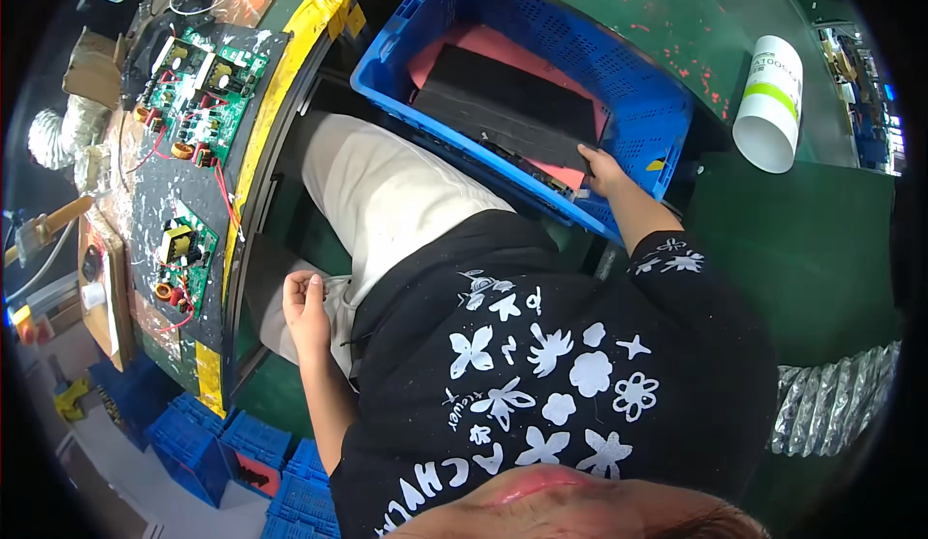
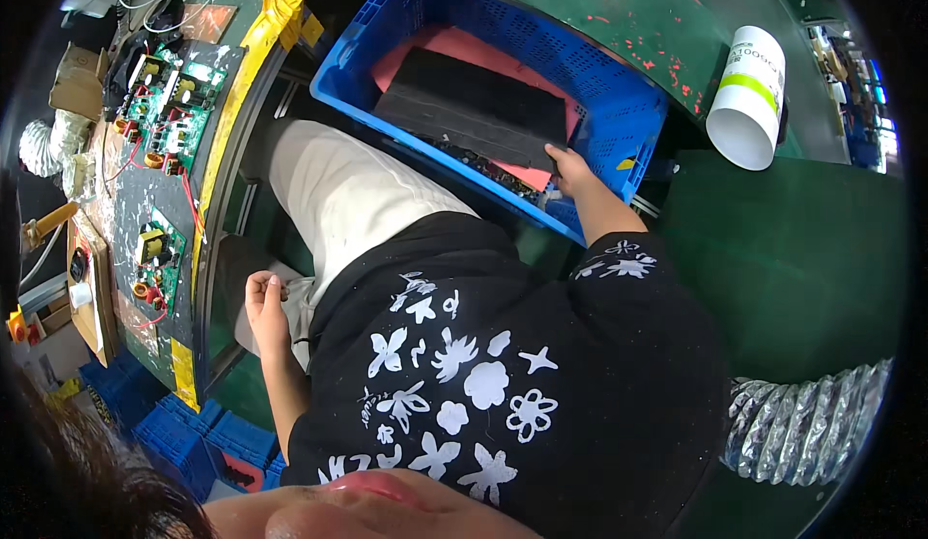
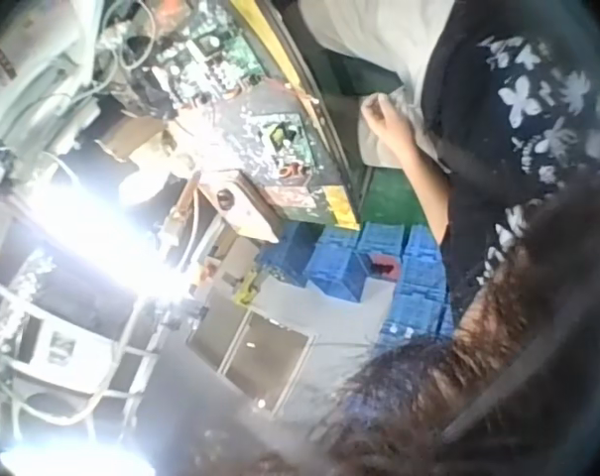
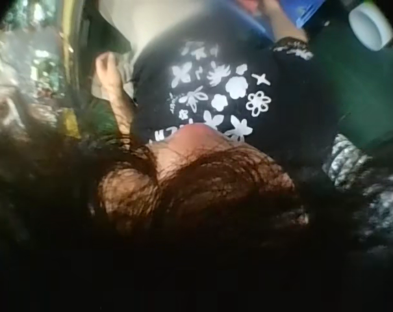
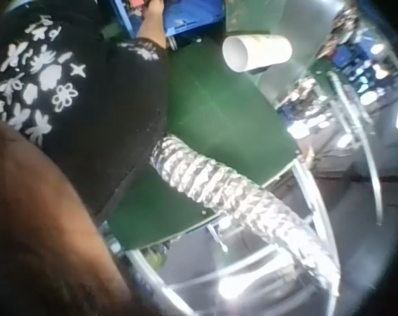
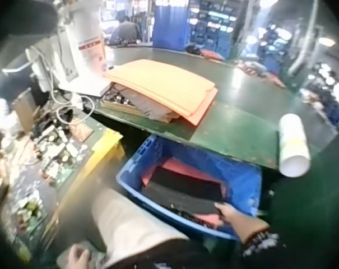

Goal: The recorder is at an assembly station, taking circuit boards from bins, using a handheld tool to perform assembly or testing, and organizing them onto foam pads and back into bins.

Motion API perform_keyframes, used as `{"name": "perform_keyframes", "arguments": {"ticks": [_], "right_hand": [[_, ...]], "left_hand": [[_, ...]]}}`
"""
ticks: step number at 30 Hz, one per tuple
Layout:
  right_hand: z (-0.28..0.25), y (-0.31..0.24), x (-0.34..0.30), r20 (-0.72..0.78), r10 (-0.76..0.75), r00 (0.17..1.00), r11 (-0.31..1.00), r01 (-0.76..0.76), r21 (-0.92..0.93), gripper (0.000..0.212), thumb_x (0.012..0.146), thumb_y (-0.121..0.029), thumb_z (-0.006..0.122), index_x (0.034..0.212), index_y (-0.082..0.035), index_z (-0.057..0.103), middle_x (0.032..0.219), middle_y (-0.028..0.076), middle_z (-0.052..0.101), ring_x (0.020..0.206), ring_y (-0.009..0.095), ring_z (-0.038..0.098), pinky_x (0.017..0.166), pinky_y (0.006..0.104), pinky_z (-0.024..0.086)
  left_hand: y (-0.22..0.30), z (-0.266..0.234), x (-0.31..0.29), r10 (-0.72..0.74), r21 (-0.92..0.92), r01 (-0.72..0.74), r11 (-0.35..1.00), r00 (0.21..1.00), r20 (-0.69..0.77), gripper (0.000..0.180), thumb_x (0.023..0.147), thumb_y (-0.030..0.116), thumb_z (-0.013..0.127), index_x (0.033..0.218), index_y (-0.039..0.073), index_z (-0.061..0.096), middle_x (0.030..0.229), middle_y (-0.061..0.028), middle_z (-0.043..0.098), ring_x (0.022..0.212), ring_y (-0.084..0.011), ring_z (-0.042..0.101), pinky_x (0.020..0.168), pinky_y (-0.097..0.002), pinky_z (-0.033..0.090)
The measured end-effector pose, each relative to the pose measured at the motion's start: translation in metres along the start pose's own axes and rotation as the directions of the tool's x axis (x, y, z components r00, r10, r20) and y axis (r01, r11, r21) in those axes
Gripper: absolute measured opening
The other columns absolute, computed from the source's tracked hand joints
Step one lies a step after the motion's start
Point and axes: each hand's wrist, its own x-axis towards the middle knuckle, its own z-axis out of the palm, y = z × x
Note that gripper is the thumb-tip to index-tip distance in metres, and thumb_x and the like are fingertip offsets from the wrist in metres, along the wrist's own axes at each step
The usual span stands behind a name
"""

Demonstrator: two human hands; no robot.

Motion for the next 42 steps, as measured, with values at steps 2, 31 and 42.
{"name": "perform_keyframes", "arguments": {"ticks": [2,31,42], "right_hand": [[-0.001,0.003,0.006,-0.077,0.017,0.997,0.997,-0.023,-0.076,0.036,0.089,-0.021,0.061,0.119,-0.006,0.049,0.116,0.011,0.058,0.100,0.024,0.060,0.084,0.0430,0.051],[0.023,-0.031,-0.019,-0.124,-0.203,0.971,0.906,0.234,0.353,0.053,0.091,-0.025,0.059,0.135,-0.013,0.032,0.130,0.010,0.046,0.110,0.027,0.055,0.089,0.0421,0.048],[0.114,-0.010,-0.004,0.473,-0.604,0.641,-0.262,0.400,-0.878,0.058,0.071,-0.032,0.071,0.120,-0.009,0.051,0.135,0.017,0.041,0.125,0.035,0.039,0.099,0.0480,0.038]], "left_hand": [[0.002,0.005,0.003,-0.005,-0.011,0.005,1.000,1.000,0.008,0.003,0.091,0.007,0.053,0.092,0.004,0.053,0.075,0.0003,0.051,0.068,-0.0070,0.046,0.064,-0.0215,0.039],[-0.003,0.011,0.024,-0.057,0.125,0.042,0.991,0.991,0.120,0.011,0.089,0.005,0.058,0.100,0.001,0.056,0.086,-0.0002,0.056,0.076,-0.0062,0.049,0.069,-0.0200,0.040],[-0.010,0.007,0.011,-0.153,0.162,0.136,0.977,0.984,0.096,0.009,0.090,0.007,0.056,0.097,0.001,0.054,0.084,0.0001,0.054,0.077,-0.0069,0.048,0.071,-0.0209,0.039]]}}
